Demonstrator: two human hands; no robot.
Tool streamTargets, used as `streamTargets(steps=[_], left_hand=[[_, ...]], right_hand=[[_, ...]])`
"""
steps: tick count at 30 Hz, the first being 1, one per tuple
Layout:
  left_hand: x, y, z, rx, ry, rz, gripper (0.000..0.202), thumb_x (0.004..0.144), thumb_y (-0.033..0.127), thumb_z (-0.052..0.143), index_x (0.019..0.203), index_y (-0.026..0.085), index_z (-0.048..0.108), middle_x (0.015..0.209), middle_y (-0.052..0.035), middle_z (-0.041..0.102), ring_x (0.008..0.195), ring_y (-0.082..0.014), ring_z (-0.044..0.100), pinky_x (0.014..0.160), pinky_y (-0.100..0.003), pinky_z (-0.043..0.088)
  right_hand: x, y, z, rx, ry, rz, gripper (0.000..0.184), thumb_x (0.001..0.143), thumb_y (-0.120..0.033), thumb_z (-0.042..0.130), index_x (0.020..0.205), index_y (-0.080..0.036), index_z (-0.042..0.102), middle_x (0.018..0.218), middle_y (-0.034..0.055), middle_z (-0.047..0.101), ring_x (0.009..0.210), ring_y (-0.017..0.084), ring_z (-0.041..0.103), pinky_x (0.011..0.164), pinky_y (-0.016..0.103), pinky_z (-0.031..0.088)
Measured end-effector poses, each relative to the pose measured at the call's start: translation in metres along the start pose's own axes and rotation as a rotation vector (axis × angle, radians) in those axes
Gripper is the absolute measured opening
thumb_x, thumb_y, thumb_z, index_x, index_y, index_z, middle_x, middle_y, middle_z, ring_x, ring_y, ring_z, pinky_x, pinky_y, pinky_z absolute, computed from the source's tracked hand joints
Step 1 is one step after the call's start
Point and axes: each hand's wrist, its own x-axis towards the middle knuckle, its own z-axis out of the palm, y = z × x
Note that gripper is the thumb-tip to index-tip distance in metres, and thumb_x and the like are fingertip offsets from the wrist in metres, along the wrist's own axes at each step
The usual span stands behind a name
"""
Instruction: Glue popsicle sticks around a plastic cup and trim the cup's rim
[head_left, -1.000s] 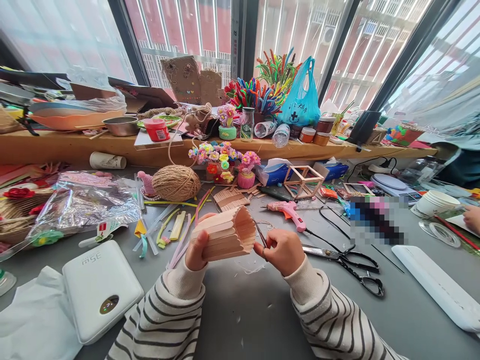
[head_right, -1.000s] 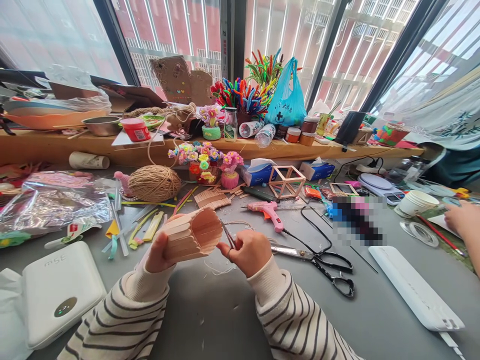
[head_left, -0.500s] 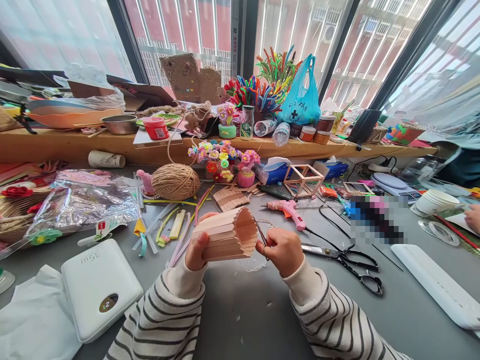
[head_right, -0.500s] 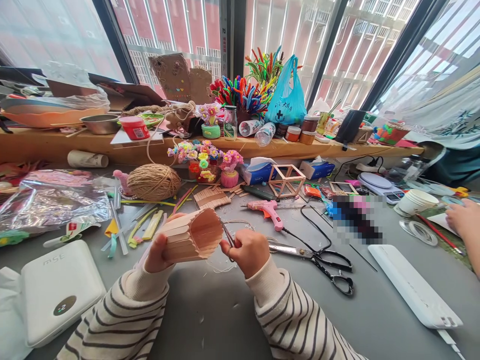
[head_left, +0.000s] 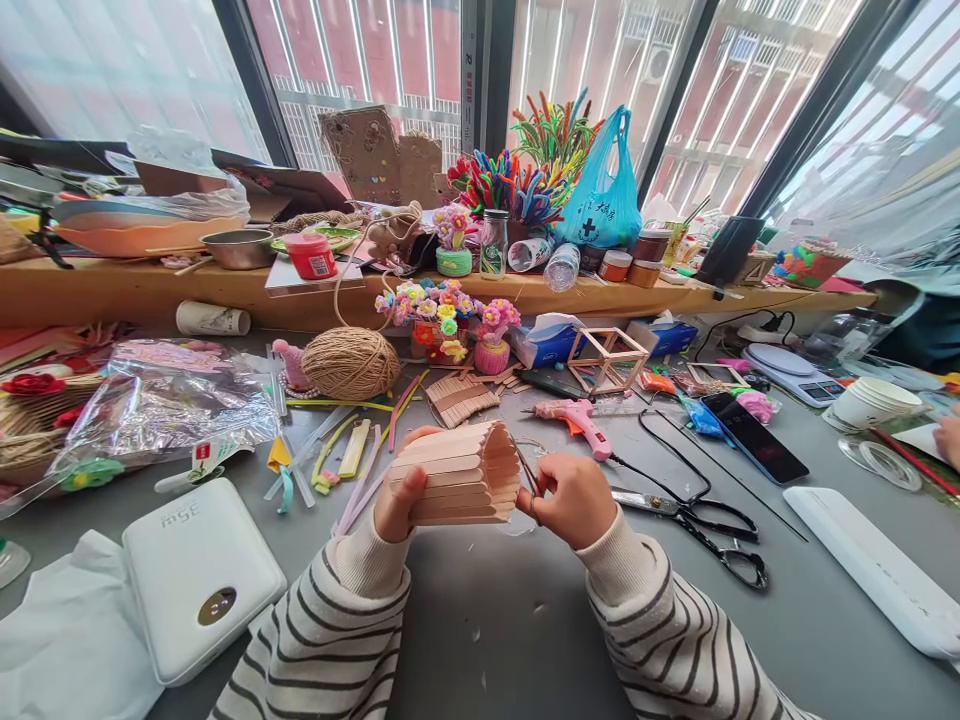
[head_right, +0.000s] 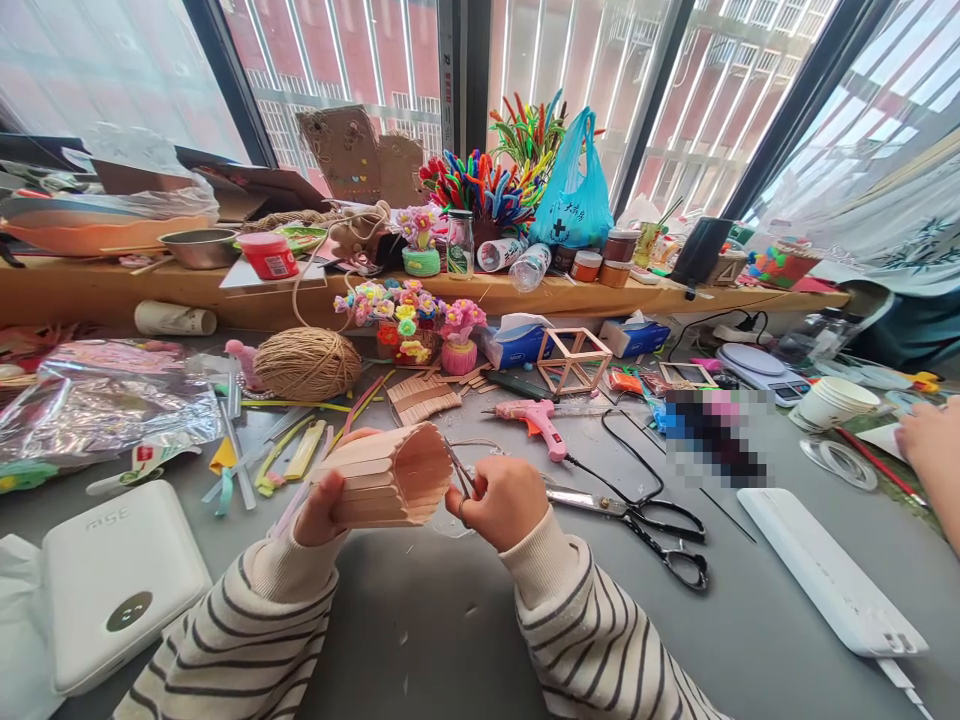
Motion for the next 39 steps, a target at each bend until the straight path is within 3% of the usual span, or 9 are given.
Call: streamTargets(steps=[12,15,20,24,30,39], left_hand=[[-0.003,0.008,0.007,-0.121,0.038,-0.066,0.057,0.059,0.059,0.058,0.099,0.019,0.054,0.100,-0.0077,0.061,0.087,-0.0279,0.058,0.076,-0.040,0.045],[-0.004,0.010,0.009,-0.113,0.067,-0.059,0.055,0.059,0.060,0.057,0.098,0.019,0.055,0.099,-0.0068,0.062,0.086,-0.0268,0.058,0.075,-0.039,0.045],[-0.003,0.008,0.006,-0.113,0.015,-0.095,0.060,0.055,0.060,0.061,0.099,0.019,0.053,0.100,-0.0091,0.062,0.085,-0.0294,0.059,0.073,-0.040,0.045],[-0.003,0.005,0.005,-0.109,-0.003,-0.110,0.062,0.055,0.060,0.060,0.101,0.019,0.052,0.102,-0.0107,0.062,0.086,-0.0304,0.060,0.074,-0.041,0.045],[-0.004,0.010,0.008,-0.074,0.019,-0.054,0.059,0.058,0.061,0.058,0.098,0.019,0.053,0.095,-0.0080,0.062,0.083,-0.0270,0.058,0.074,-0.039,0.044],[-0.004,0.010,0.010,-0.145,0.035,-0.076,0.055,0.059,0.059,0.057,0.097,0.019,0.054,0.098,-0.0072,0.062,0.085,-0.0273,0.057,0.076,-0.040,0.043]], right_hand=[[-0.001,0.003,0.011,-0.011,0.276,-0.167,0.040,0.072,-0.032,0.049,0.039,-0.018,0.031,0.036,-0.0054,0.036,0.038,0.005,0.028,0.043,0.022,0.020],[-0.001,0.002,0.010,-0.011,0.267,-0.123,0.039,0.069,-0.032,0.051,0.039,-0.018,0.031,0.037,-0.0054,0.036,0.039,0.005,0.029,0.043,0.022,0.020],[-0.001,-0.004,0.002,-0.052,0.143,-0.013,0.028,0.058,-0.031,0.059,0.043,-0.018,0.039,0.044,-0.0038,0.046,0.044,0.007,0.036,0.045,0.022,0.021],[0.000,-0.008,-0.002,-0.108,0.130,0.016,0.026,0.056,-0.032,0.059,0.044,-0.018,0.042,0.048,-0.0028,0.049,0.046,0.007,0.038,0.046,0.022,0.021],[-0.001,-0.006,0.002,-0.102,0.192,-0.039,0.030,0.060,-0.031,0.058,0.043,-0.018,0.038,0.043,-0.0042,0.046,0.043,0.006,0.035,0.045,0.022,0.020],[-0.001,0.000,0.005,-0.095,0.301,-0.178,0.041,0.075,-0.034,0.048,0.041,-0.019,0.032,0.038,-0.0053,0.035,0.038,0.006,0.030,0.042,0.023,0.020]])
